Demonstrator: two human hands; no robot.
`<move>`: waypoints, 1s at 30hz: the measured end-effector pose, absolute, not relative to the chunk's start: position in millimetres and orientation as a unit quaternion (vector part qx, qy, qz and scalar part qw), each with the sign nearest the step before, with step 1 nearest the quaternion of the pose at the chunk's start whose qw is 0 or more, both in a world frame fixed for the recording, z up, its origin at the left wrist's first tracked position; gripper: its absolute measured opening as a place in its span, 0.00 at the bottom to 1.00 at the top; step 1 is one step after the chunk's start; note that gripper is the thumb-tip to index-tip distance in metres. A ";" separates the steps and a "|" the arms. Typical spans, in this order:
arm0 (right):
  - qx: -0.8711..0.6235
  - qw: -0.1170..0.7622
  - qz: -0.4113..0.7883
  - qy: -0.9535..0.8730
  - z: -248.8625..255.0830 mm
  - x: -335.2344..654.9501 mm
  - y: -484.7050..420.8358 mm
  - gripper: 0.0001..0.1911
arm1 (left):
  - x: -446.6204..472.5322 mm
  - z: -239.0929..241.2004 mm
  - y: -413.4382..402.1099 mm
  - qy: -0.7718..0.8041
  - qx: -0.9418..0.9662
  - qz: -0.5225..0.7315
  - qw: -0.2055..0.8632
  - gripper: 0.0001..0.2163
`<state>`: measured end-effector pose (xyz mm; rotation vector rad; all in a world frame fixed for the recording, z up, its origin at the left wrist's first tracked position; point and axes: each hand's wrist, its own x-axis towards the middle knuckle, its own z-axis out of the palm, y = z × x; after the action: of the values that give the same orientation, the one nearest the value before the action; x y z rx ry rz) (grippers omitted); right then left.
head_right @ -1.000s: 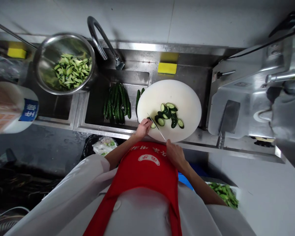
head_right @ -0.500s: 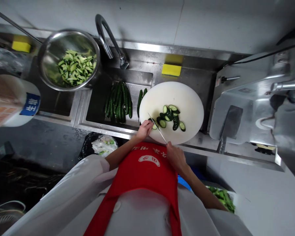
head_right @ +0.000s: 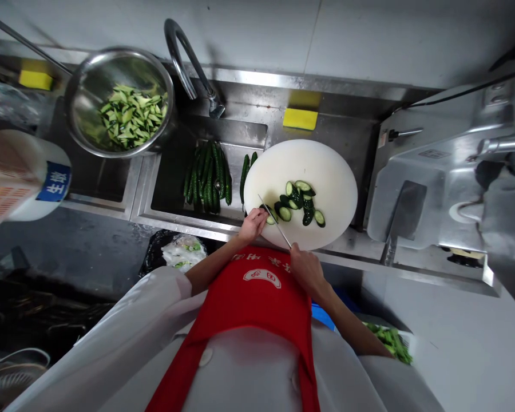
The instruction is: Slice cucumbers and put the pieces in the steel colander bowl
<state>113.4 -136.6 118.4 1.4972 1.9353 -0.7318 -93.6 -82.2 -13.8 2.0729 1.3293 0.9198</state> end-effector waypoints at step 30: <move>0.563 0.295 -0.281 0.719 120.0 104.1 -135.8 0.15 | -107.3 -19.6 -87.6 0.483 0.760 0.344 0.264 0.12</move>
<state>104.1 -135.8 120.0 1.4981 1.9129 -0.7478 -107.3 -87.6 -19.6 2.0552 1.3050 0.9307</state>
